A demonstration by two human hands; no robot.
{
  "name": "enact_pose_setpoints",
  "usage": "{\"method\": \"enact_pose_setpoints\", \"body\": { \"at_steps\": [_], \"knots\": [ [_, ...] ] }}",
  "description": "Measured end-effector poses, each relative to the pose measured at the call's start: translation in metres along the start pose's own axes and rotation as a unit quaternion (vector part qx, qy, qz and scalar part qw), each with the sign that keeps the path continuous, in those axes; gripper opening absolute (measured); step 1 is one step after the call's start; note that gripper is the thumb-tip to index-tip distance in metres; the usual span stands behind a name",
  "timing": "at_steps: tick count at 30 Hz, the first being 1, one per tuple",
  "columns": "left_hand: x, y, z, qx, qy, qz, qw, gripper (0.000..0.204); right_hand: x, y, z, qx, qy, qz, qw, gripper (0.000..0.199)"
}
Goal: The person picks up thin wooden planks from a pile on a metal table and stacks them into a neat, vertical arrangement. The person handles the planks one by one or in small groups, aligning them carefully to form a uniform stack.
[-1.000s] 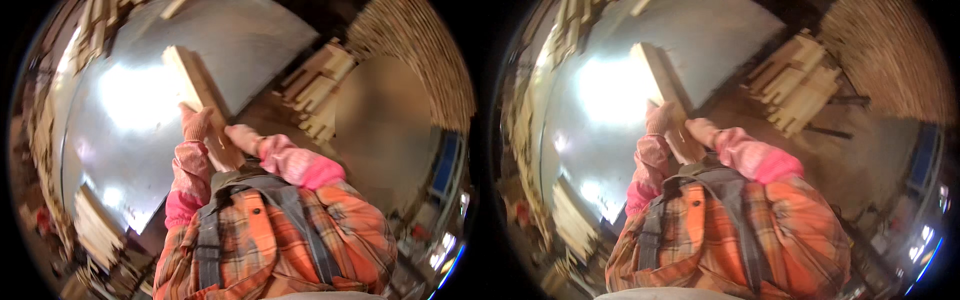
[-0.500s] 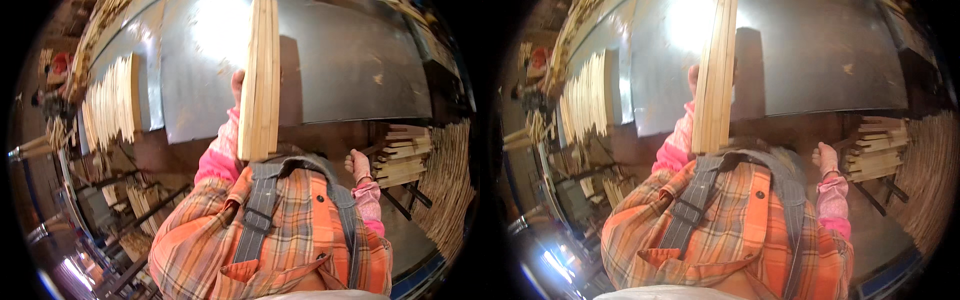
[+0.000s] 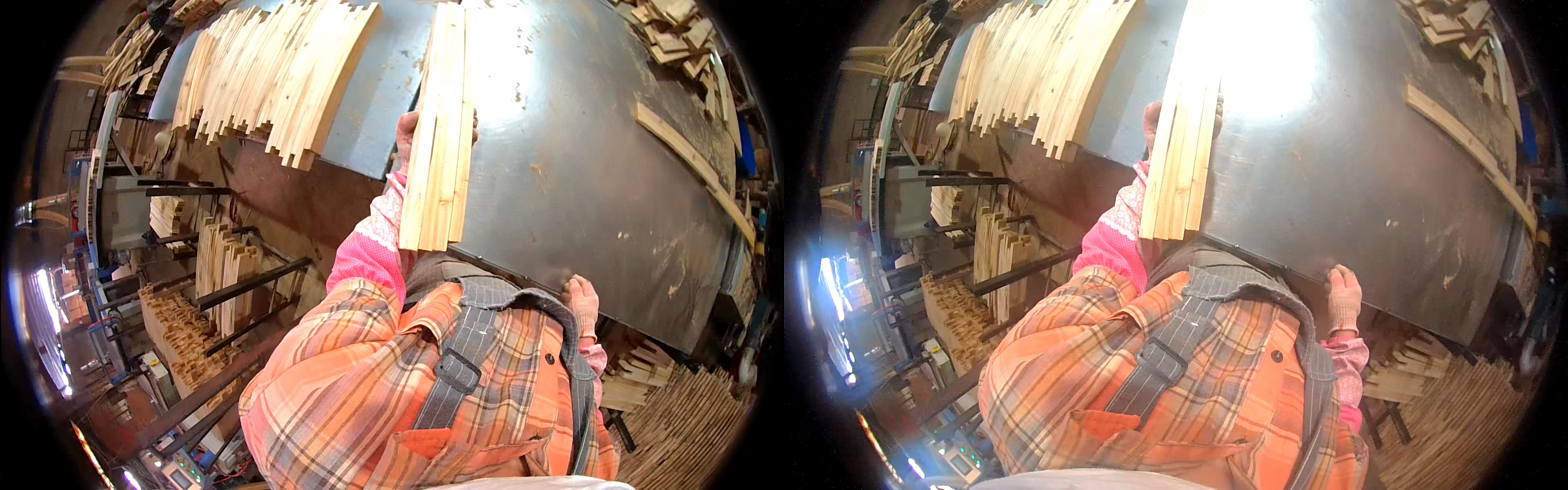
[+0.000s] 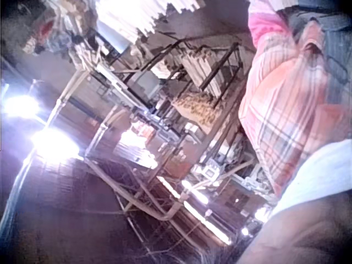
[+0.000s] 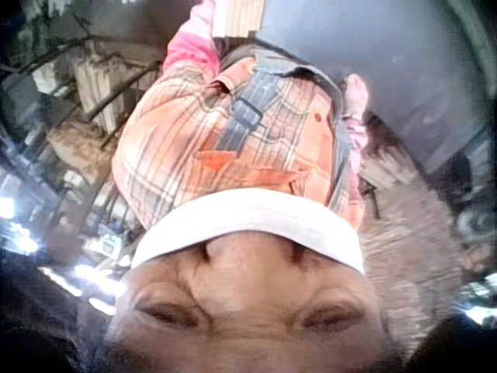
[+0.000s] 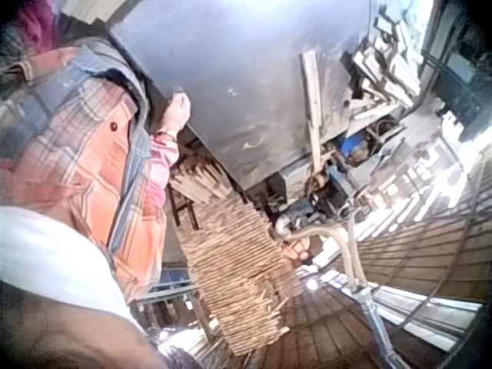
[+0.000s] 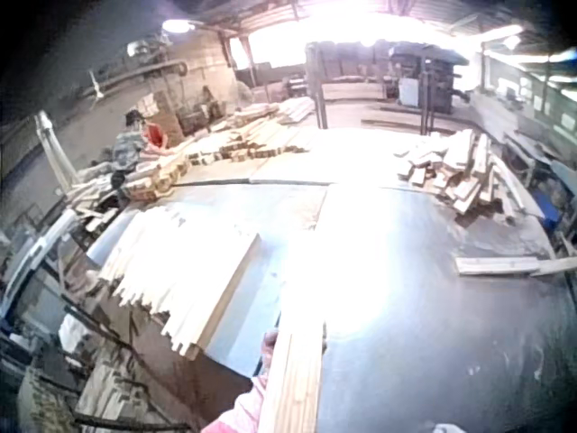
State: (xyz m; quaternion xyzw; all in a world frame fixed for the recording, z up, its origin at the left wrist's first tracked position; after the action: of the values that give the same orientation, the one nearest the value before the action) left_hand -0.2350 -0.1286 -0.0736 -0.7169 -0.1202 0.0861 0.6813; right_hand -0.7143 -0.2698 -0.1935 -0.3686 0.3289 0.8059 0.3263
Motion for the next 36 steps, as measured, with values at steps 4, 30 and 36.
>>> {"method": "enact_pose_setpoints", "body": {
  "at_steps": [4, 30, 36],
  "knots": [
    [0.039, 0.005, 0.009, -0.023, -0.032, 0.048, 0.998, 0.082, -0.02, -0.037, -0.025, -0.049, 0.007, 0.062, 0.997, 0.037],
    [0.257, 0.062, 0.03, 0.493, 0.046, -0.867, -0.06, 0.053, -0.054, -0.102, -0.099, -0.144, -0.013, 0.217, 0.965, 0.036],
    [0.246, 0.06, -0.036, 0.507, -0.036, -0.861, 0.013, 0.066, -0.123, -0.151, -0.101, -0.282, 0.462, 0.466, 0.7, 0.022]
  ]
}}
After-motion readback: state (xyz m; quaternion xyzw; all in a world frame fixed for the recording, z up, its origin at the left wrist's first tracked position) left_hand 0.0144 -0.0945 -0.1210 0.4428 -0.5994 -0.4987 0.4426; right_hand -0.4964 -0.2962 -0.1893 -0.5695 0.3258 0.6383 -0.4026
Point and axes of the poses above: each hand's wrist, its own z-axis away from the middle knuckle, its own y-axis out of the back of the hand, x = y × z, the point moved 5 cm from there along -z, towards the middle knuckle, and after that the axes turned 11 degrees about y, right-handed, at the moved point
